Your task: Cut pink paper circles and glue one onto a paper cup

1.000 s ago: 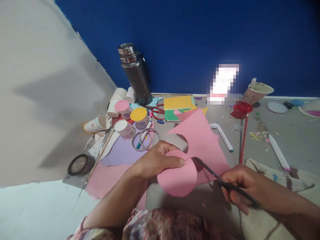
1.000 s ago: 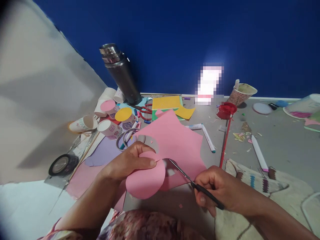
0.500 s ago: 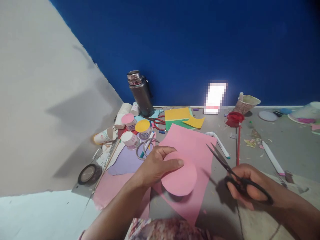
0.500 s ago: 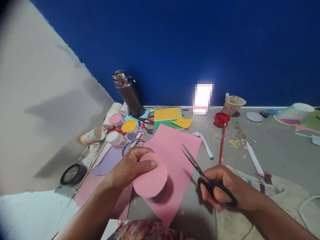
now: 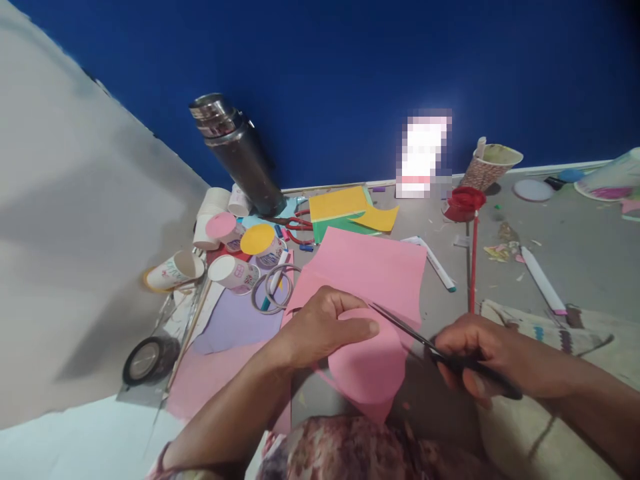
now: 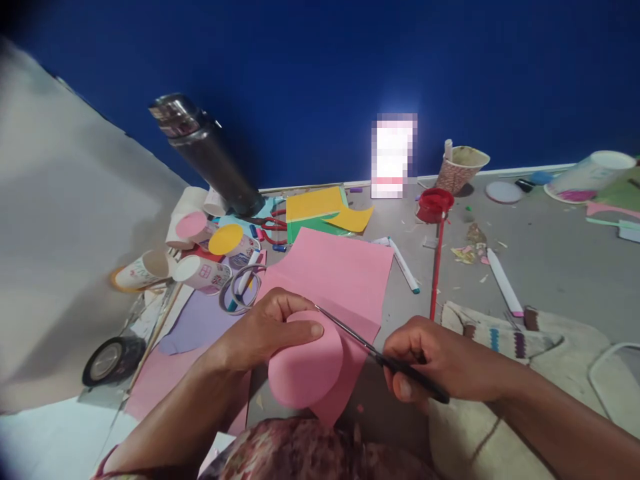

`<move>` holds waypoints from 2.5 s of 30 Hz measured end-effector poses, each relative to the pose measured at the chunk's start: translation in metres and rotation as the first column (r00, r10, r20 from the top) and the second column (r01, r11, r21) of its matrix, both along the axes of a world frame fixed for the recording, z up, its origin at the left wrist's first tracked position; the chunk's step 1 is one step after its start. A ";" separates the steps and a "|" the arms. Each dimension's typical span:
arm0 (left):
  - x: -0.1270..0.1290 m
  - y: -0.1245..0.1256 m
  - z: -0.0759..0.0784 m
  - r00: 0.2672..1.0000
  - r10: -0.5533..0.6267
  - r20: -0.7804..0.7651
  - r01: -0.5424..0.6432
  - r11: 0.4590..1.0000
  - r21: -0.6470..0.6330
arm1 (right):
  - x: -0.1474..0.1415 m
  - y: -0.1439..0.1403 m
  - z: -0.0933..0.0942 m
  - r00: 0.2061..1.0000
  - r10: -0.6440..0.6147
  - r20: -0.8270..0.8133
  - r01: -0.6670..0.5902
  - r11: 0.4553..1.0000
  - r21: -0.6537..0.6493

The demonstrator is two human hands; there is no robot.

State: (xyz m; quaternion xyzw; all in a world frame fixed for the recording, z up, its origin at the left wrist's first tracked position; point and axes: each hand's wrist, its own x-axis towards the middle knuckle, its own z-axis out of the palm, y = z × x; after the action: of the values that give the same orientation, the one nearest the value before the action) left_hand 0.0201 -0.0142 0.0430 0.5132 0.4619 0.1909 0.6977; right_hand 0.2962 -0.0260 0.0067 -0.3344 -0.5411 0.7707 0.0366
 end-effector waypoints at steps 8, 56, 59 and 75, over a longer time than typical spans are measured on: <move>-0.002 0.000 0.001 1.000 -0.016 -0.023 0.016 1.000 0.010 | -0.002 0.000 -0.002 0.999 0.037 0.014 -0.036 0.999 -0.038; -0.001 -0.002 -0.004 0.992 -0.096 -0.076 0.097 0.995 0.008 | -0.006 -0.003 0.003 0.982 0.047 0.181 -0.049 0.999 0.008; -0.002 -0.002 -0.004 0.991 -0.097 -0.091 0.098 0.995 0.002 | -0.005 -0.003 0.001 0.984 0.047 0.172 -0.052 0.998 0.024; 0.000 -0.003 -0.012 0.983 0.165 0.078 -0.158 0.984 -0.087 | -0.005 -0.003 -0.002 0.999 -0.022 0.047 0.018 0.997 0.075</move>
State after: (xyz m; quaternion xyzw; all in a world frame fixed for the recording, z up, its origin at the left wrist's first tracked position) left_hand 0.0205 -0.0172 0.0314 0.4369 0.4794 0.2498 0.7190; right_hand 0.2914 -0.0288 0.0050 -0.3565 -0.5669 0.7413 0.0440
